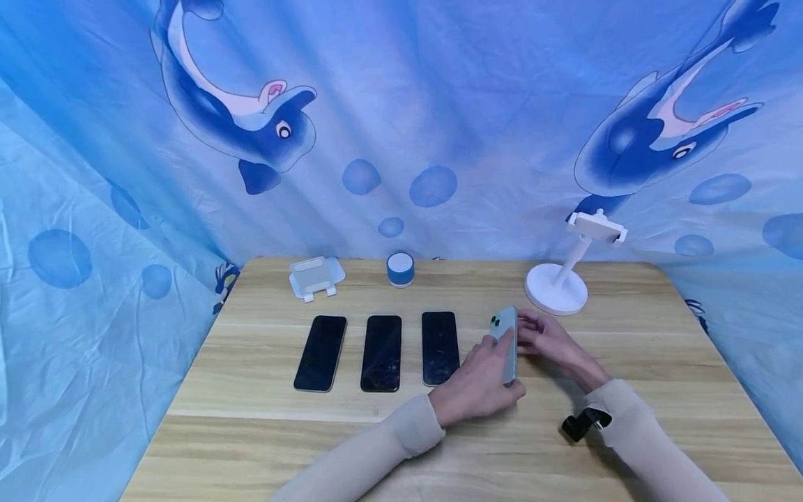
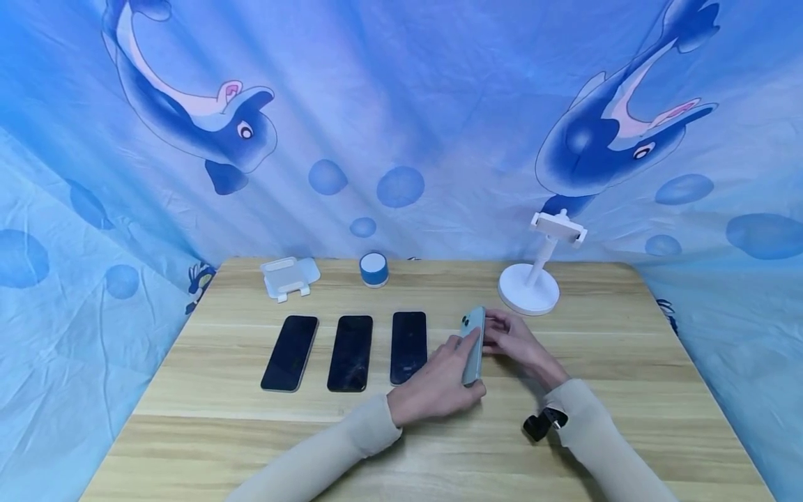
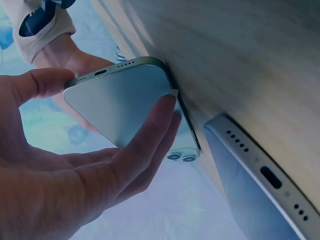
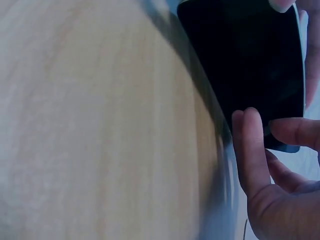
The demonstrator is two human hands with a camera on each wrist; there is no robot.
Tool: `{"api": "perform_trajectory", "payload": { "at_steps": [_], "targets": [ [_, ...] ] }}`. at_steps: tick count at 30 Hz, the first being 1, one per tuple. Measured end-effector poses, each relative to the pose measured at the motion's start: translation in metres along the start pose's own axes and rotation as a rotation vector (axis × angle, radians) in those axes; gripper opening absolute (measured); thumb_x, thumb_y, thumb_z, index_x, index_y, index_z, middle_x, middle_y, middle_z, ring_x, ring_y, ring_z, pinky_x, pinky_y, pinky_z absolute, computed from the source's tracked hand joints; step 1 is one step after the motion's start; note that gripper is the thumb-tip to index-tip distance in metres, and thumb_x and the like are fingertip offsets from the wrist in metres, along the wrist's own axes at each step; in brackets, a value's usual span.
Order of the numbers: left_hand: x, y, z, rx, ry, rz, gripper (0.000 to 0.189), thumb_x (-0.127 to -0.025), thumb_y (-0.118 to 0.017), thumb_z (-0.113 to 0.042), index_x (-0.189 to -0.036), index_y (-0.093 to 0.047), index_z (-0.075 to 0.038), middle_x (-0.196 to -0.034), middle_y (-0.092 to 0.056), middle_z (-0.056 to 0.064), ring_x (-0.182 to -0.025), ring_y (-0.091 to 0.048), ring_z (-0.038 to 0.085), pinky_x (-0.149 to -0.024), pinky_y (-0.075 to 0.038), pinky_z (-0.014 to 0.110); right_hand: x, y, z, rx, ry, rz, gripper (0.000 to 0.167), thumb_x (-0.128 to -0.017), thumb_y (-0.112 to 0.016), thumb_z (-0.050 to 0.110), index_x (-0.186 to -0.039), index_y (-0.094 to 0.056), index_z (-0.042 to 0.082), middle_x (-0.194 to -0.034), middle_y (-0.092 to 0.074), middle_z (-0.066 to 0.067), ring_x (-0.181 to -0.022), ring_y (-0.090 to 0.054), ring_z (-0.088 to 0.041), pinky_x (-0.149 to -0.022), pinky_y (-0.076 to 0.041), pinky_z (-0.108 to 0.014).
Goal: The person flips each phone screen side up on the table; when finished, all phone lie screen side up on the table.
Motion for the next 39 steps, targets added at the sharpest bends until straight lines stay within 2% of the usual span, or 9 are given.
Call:
{"api": "perform_trajectory", "payload": {
  "at_steps": [5,9,11,16,20,24,31,35,39],
  "targets": [
    [0.000,0.002,0.004,0.081,0.007,0.023,0.092,-0.092,-0.071,-0.035,-0.167,-0.018,-0.025,-0.140,-0.054,0.009,-0.109,-0.057,0.013,-0.090,-0.053,0.025,0.000,-0.005,-0.003,-0.008,0.003,0.037,0.061,-0.107,-0.049,0.009,-0.160,-0.023,-0.010,-0.152,-0.042,-0.041,-0.108,-0.069,-0.008,-0.092,-0.060,-0.027],
    [0.000,0.005,0.006,0.145,-0.003,0.033,0.094,-0.091,-0.072,-0.031,-0.168,-0.017,-0.021,-0.146,-0.053,0.010,-0.111,-0.058,0.011,-0.094,-0.053,0.025,-0.001,-0.006,-0.003,0.002,0.015,0.030,0.060,-0.107,-0.049,0.008,-0.158,-0.024,-0.012,-0.153,-0.041,-0.041,-0.108,-0.069,-0.008,-0.093,-0.060,-0.028],
    [-0.001,0.008,0.007,0.182,-0.012,0.031,0.095,-0.090,-0.074,-0.027,-0.167,-0.018,-0.018,-0.144,-0.054,0.009,-0.107,-0.058,0.010,-0.091,-0.052,0.023,-0.001,-0.006,-0.001,0.011,0.019,0.016,0.061,-0.105,-0.051,0.006,-0.158,-0.027,-0.012,-0.152,-0.042,-0.040,-0.107,-0.070,-0.008,-0.091,-0.061,-0.028],
    [-0.004,0.017,0.011,0.259,-0.040,0.026,0.092,-0.087,-0.077,-0.016,-0.164,-0.028,-0.011,-0.125,-0.057,0.005,-0.087,-0.056,0.004,-0.073,-0.050,0.016,-0.003,-0.005,0.003,0.035,0.017,-0.015,0.063,-0.103,-0.058,0.009,-0.157,-0.032,-0.010,-0.152,-0.045,-0.037,-0.099,-0.071,-0.005,-0.087,-0.062,-0.028],
    [-0.004,0.024,0.017,0.311,-0.041,0.036,0.088,-0.086,-0.077,-0.007,-0.162,-0.032,-0.004,-0.131,-0.057,0.010,-0.085,-0.059,0.002,-0.072,-0.050,0.012,-0.003,-0.005,0.005,0.042,0.016,-0.015,0.065,-0.103,-0.062,0.013,-0.156,-0.034,-0.010,-0.155,-0.043,-0.036,-0.098,-0.071,-0.006,-0.086,-0.062,-0.029],
    [-0.003,0.028,0.022,0.370,-0.021,0.049,0.089,-0.086,-0.079,-0.004,-0.161,-0.033,-0.002,-0.137,-0.055,0.014,-0.087,-0.062,0.001,-0.072,-0.053,0.012,-0.004,-0.005,0.006,0.072,0.010,-0.020,0.065,-0.102,-0.064,0.014,-0.156,-0.035,-0.009,-0.157,-0.042,-0.034,-0.104,-0.071,-0.012,-0.086,-0.062,-0.030],
    [-0.004,0.033,0.031,0.411,0.008,0.022,0.089,-0.081,-0.083,-0.001,-0.157,-0.038,0.001,-0.123,-0.059,0.012,-0.092,-0.069,0.009,-0.078,-0.053,0.012,-0.008,-0.004,0.007,0.117,0.004,-0.030,0.067,-0.099,-0.070,0.015,-0.156,-0.040,-0.004,-0.152,-0.045,-0.032,-0.106,-0.072,-0.022,-0.086,-0.063,-0.033],
    [-0.003,0.034,0.036,0.419,0.056,0.025,0.091,-0.080,-0.085,-0.002,-0.158,-0.037,0.001,-0.120,-0.060,0.010,-0.093,-0.070,0.011,-0.078,-0.054,0.015,-0.010,-0.005,0.009,0.140,-0.006,-0.031,0.070,-0.097,-0.073,0.017,-0.155,-0.040,-0.005,-0.150,-0.046,-0.032,-0.104,-0.072,-0.021,-0.085,-0.063,-0.034],
    [-0.003,0.033,0.041,0.436,0.094,0.028,0.093,-0.079,-0.088,-0.002,-0.158,-0.038,0.000,-0.116,-0.060,0.011,-0.088,-0.070,0.010,-0.073,-0.055,0.017,-0.012,-0.006,0.010,0.168,-0.015,-0.029,0.072,-0.095,-0.075,0.017,-0.155,-0.040,-0.005,-0.148,-0.048,-0.032,-0.099,-0.072,-0.019,-0.081,-0.063,-0.033]
  ]
}}
Point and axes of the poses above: each hand's wrist, its own x-axis away from the middle knuckle, its own y-axis out of the back of the hand, z = x × y, the point moved 6 cm from there along -x, towards the middle knuckle
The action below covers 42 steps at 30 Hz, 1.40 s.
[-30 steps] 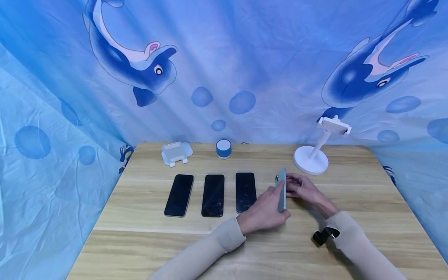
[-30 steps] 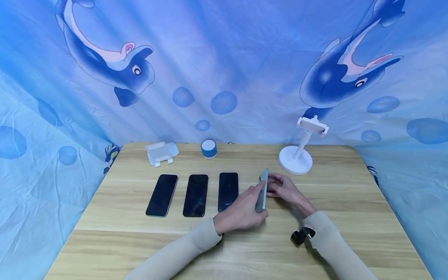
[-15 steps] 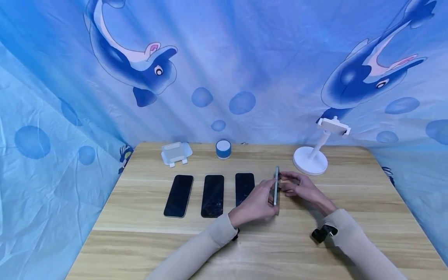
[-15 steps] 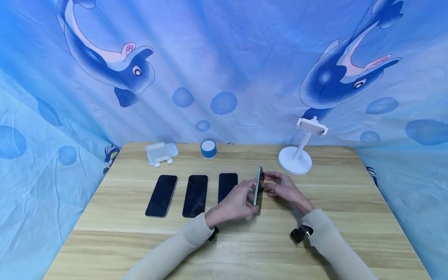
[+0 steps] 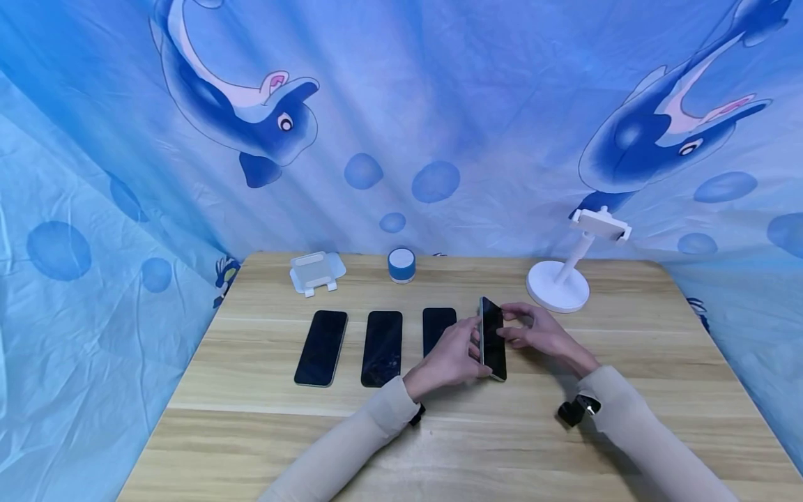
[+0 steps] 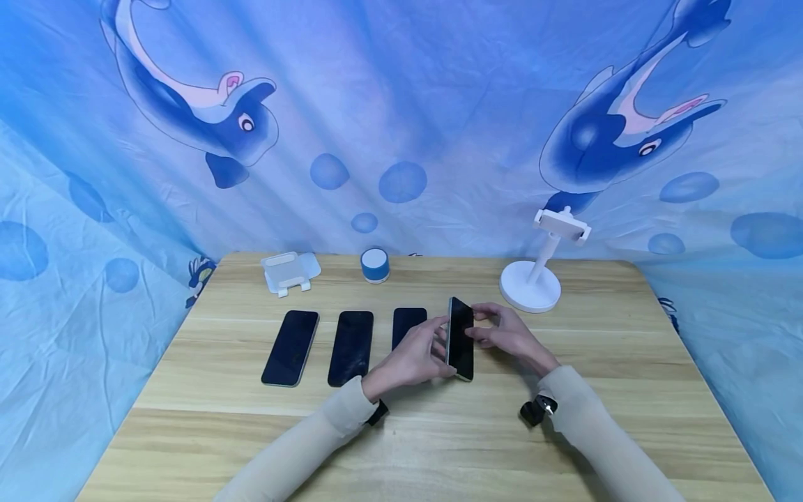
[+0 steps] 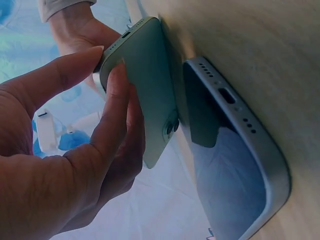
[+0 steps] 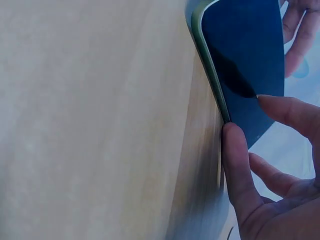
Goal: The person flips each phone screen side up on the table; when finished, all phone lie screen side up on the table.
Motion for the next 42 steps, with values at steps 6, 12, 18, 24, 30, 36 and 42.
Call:
{"api": "perform_trajectory", "payload": {
  "at_steps": [6,12,18,24,30,36,42],
  "targets": [
    [-0.002,0.000,0.005,0.017,0.021,0.003,0.101,-0.076,-0.090,-0.002,-0.160,-0.034,0.002,-0.110,-0.060,0.011,-0.084,-0.071,0.012,-0.066,-0.055,0.017,-0.003,0.001,0.003,0.058,0.006,0.003,0.071,-0.094,-0.076,0.017,-0.153,-0.043,-0.003,-0.140,-0.053,-0.031,-0.094,-0.070,-0.016,-0.077,-0.062,-0.032],
    [-0.005,0.001,0.006,0.001,0.036,0.008,0.103,-0.073,-0.093,-0.003,-0.159,-0.036,0.001,-0.111,-0.059,0.010,-0.081,-0.069,0.008,-0.068,-0.054,0.016,-0.004,0.005,0.007,0.098,0.018,0.009,0.069,-0.094,-0.076,0.018,-0.152,-0.044,-0.004,-0.135,-0.054,-0.030,-0.091,-0.067,-0.015,-0.076,-0.062,-0.033],
    [-0.011,0.000,0.006,-0.104,0.075,0.009,0.106,-0.068,-0.097,-0.005,-0.157,-0.039,0.000,-0.114,-0.056,0.010,-0.075,-0.060,0.002,-0.076,-0.051,0.017,-0.006,0.009,0.008,0.115,0.027,0.011,0.069,-0.093,-0.077,0.017,-0.151,-0.045,-0.005,-0.134,-0.053,-0.031,-0.092,-0.065,-0.018,-0.074,-0.063,-0.035],
    [-0.014,-0.006,0.007,-0.184,0.127,0.012,0.106,-0.068,-0.097,-0.006,-0.158,-0.040,-0.001,-0.118,-0.057,0.009,-0.074,-0.057,0.004,-0.079,-0.050,0.020,-0.007,0.012,0.006,0.126,0.024,0.015,0.072,-0.091,-0.079,0.014,-0.151,-0.044,-0.006,-0.133,-0.053,-0.030,-0.091,-0.064,-0.017,-0.073,-0.062,-0.033],
    [-0.020,-0.010,0.007,-0.262,0.159,-0.004,0.105,-0.069,-0.098,-0.012,-0.157,-0.041,-0.001,-0.114,-0.056,0.007,-0.082,-0.054,0.010,-0.081,-0.052,0.024,-0.010,0.016,0.005,0.138,0.051,0.007,0.073,-0.090,-0.080,0.011,-0.151,-0.045,-0.007,-0.131,-0.055,-0.032,-0.087,-0.067,-0.018,-0.072,-0.063,-0.033],
    [-0.026,-0.016,0.009,-0.335,0.191,0.003,0.105,-0.070,-0.097,-0.017,-0.157,-0.040,-0.002,-0.127,-0.057,0.012,-0.095,-0.060,0.017,-0.089,-0.056,0.030,-0.011,0.020,0.002,0.172,0.043,-0.015,0.073,-0.089,-0.081,0.013,-0.150,-0.046,-0.005,-0.131,-0.057,-0.030,-0.091,-0.066,-0.019,-0.074,-0.063,-0.032],
    [-0.029,-0.021,0.009,-0.391,0.194,0.014,0.102,-0.071,-0.097,-0.019,-0.155,-0.042,0.000,-0.137,-0.056,0.017,-0.114,-0.063,0.027,-0.097,-0.057,0.037,-0.010,0.020,0.002,0.211,0.030,-0.041,0.076,-0.087,-0.083,0.015,-0.152,-0.047,0.000,-0.133,-0.056,-0.028,-0.088,-0.065,-0.022,-0.072,-0.059,-0.030]
  ]
}}
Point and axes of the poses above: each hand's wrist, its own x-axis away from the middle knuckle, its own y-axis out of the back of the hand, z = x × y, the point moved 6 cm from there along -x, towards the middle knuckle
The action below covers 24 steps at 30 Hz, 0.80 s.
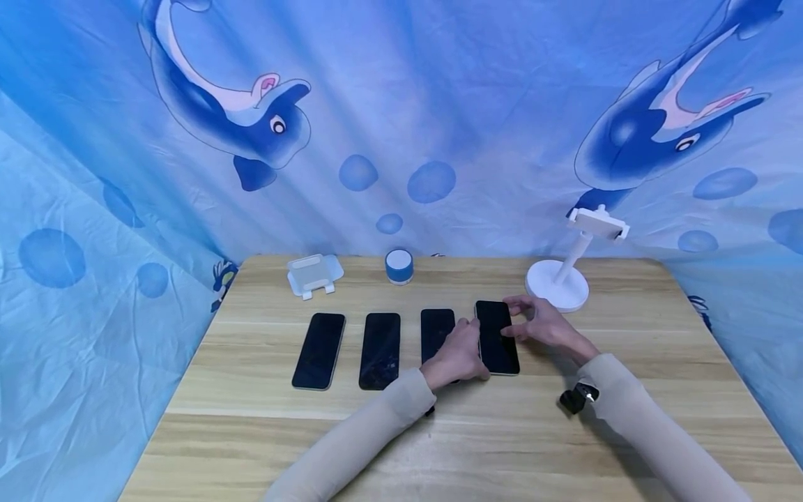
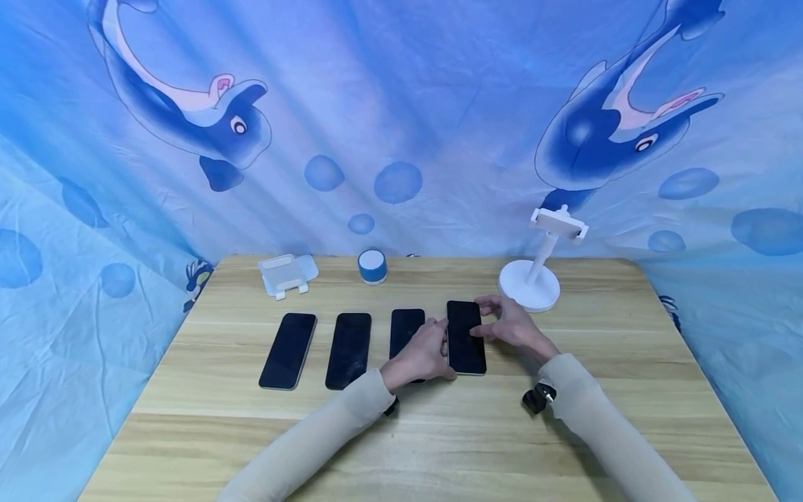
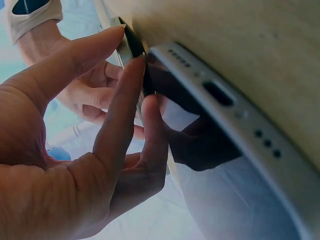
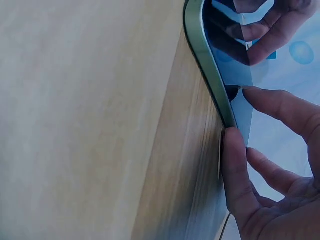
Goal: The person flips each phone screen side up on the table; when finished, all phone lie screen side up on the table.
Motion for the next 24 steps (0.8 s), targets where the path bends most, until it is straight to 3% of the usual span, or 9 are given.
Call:
{"api": "perform_trajectory", "payload": {
  "at_steps": [8,13,17,20,24],
  "targets": [
    [-0.002,0.001,-0.001,-0.056,0.001,-0.006,0.088,-0.068,-0.098,-0.021,-0.142,-0.054,-0.001,-0.130,-0.057,0.015,-0.101,-0.065,0.027,-0.087,-0.059,0.036,0.001,-0.002,0.001,0.040,-0.020,-0.010,0.081,-0.084,-0.086,0.016,-0.154,-0.046,0.004,-0.134,-0.054,-0.024,-0.112,-0.054,-0.032,-0.085,-0.048,-0.031],
    [-0.003,0.000,0.001,-0.040,0.025,0.006,0.094,-0.069,-0.098,-0.021,-0.148,-0.050,-0.002,-0.134,-0.056,0.014,-0.107,-0.065,0.028,-0.092,-0.059,0.037,0.001,-0.002,0.002,0.060,-0.018,-0.008,0.082,-0.083,-0.087,0.016,-0.153,-0.047,0.004,-0.134,-0.055,-0.024,-0.114,-0.053,-0.034,-0.087,-0.044,-0.033],
    [0.000,0.002,0.005,0.048,0.005,0.012,0.102,-0.070,-0.097,-0.020,-0.155,-0.044,0.000,-0.135,-0.058,0.016,-0.115,-0.061,0.025,-0.099,-0.056,0.035,0.002,-0.001,0.003,0.070,-0.020,-0.008,0.082,-0.083,-0.087,0.018,-0.153,-0.047,0.005,-0.134,-0.056,-0.023,-0.113,-0.052,-0.033,-0.087,-0.042,-0.033],
    [0.002,0.006,0.008,0.160,-0.026,0.026,0.104,-0.072,-0.095,-0.018,-0.157,-0.039,0.002,-0.131,-0.060,0.015,-0.104,-0.062,0.018,-0.098,-0.055,0.030,0.003,-0.001,0.005,0.084,-0.014,-0.016,0.082,-0.083,-0.087,0.019,-0.153,-0.048,0.005,-0.132,-0.057,-0.023,-0.112,-0.053,-0.032,-0.086,-0.042,-0.033],
    [0.006,0.008,0.013,0.287,-0.060,0.053,0.107,-0.072,-0.095,-0.013,-0.159,-0.035,0.003,-0.126,-0.060,0.012,-0.087,-0.065,0.009,-0.086,-0.056,0.024,0.006,-0.002,0.007,0.068,-0.007,-0.015,0.082,-0.084,-0.087,0.019,-0.153,-0.046,0.002,-0.130,-0.058,-0.024,-0.103,-0.059,-0.030,-0.081,-0.048,-0.031]
  ]
}}
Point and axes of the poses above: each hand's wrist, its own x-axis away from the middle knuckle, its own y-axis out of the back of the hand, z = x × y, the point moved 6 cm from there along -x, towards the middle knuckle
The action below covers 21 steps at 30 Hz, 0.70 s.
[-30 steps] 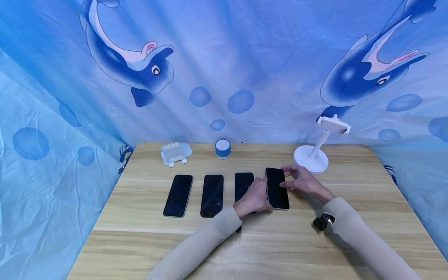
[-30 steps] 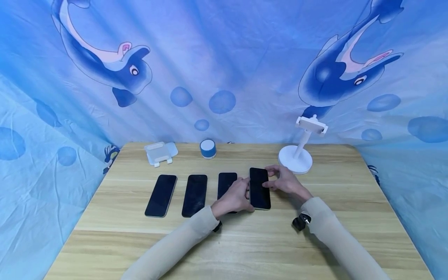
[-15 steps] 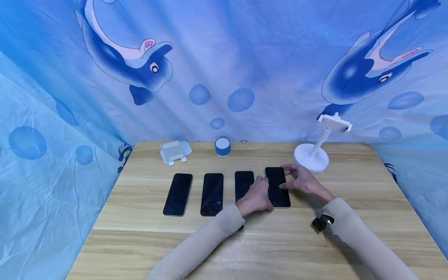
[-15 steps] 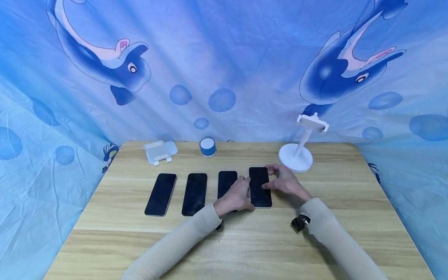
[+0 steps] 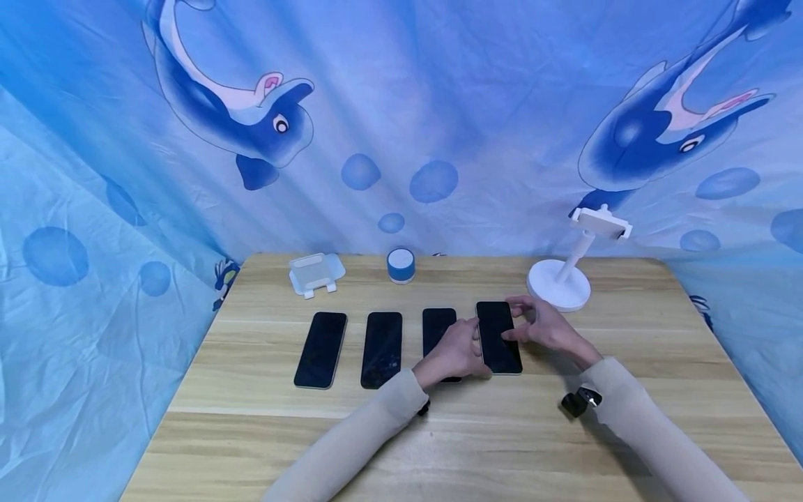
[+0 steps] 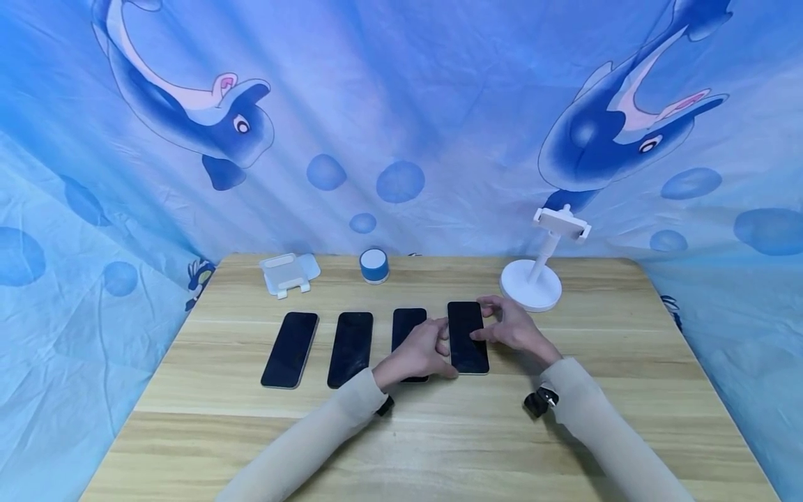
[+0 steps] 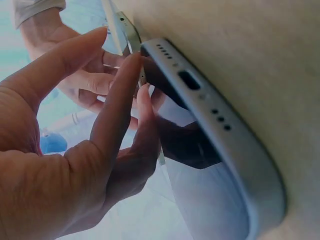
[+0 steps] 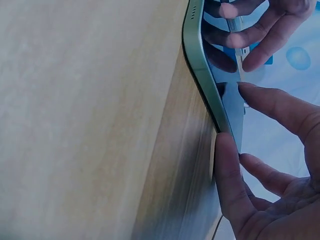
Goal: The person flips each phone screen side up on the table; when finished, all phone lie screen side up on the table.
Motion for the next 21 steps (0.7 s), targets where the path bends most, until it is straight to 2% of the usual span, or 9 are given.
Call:
{"api": "perform_trajectory", "payload": {
  "at_steps": [3,7,11,13,17,21],
  "targets": [
    [0.003,0.002,0.002,0.064,-0.026,0.017,0.108,-0.073,-0.094,-0.012,-0.161,-0.032,0.002,-0.127,-0.060,0.011,-0.091,-0.070,0.009,-0.081,-0.056,0.022,0.004,0.000,0.001,-0.040,0.006,0.011,0.082,-0.086,-0.085,0.018,-0.154,-0.043,-0.001,-0.131,-0.058,-0.027,-0.097,-0.062,-0.026,-0.075,-0.053,-0.029],
    [0.009,0.006,0.005,0.165,-0.037,0.031,0.108,-0.076,-0.094,-0.014,-0.163,-0.031,-0.004,-0.140,-0.061,0.011,-0.104,-0.074,0.015,-0.090,-0.058,0.027,0.010,0.002,0.003,-0.077,0.017,0.013,0.080,-0.087,-0.083,0.014,-0.154,-0.041,-0.005,-0.130,-0.058,-0.030,-0.095,-0.065,-0.023,-0.073,-0.057,-0.029],
    [0.017,0.015,0.009,0.269,-0.058,0.006,0.099,-0.082,-0.090,-0.020,-0.163,-0.034,-0.011,-0.149,-0.057,0.013,-0.115,-0.073,0.022,-0.097,-0.059,0.036,0.015,0.002,0.008,-0.112,0.028,0.003,0.078,-0.089,-0.082,0.011,-0.153,-0.041,-0.006,-0.127,-0.059,-0.031,-0.090,-0.066,-0.021,-0.072,-0.061,-0.032],
    [0.023,0.021,0.011,0.284,-0.091,-0.013,0.092,-0.086,-0.087,-0.022,-0.162,-0.036,-0.011,-0.150,-0.056,0.014,-0.119,-0.072,0.026,-0.096,-0.059,0.039,0.018,0.000,0.011,-0.131,0.038,0.000,0.076,-0.089,-0.081,0.011,-0.152,-0.042,-0.006,-0.126,-0.059,-0.031,-0.087,-0.067,-0.020,-0.071,-0.062,-0.034],
    [0.036,0.030,0.018,0.273,-0.153,-0.048,0.080,-0.092,-0.080,-0.022,-0.160,-0.040,-0.010,-0.149,-0.056,0.016,-0.121,-0.070,0.032,-0.090,-0.061,0.036,0.023,-0.003,0.018,-0.132,0.074,-0.019,0.070,-0.093,-0.078,0.014,-0.151,-0.044,-0.005,-0.127,-0.059,-0.031,-0.085,-0.068,-0.019,-0.070,-0.063,-0.037],
    [0.050,0.040,0.026,0.267,-0.210,-0.104,0.069,-0.096,-0.075,-0.018,-0.157,-0.044,-0.009,-0.148,-0.056,0.020,-0.122,-0.068,0.035,-0.091,-0.062,0.036,0.031,-0.004,0.025,-0.096,0.136,-0.070,0.063,-0.095,-0.076,0.016,-0.148,-0.049,-0.004,-0.127,-0.060,-0.030,-0.089,-0.070,-0.023,-0.069,-0.063,-0.034]
  ]
}}
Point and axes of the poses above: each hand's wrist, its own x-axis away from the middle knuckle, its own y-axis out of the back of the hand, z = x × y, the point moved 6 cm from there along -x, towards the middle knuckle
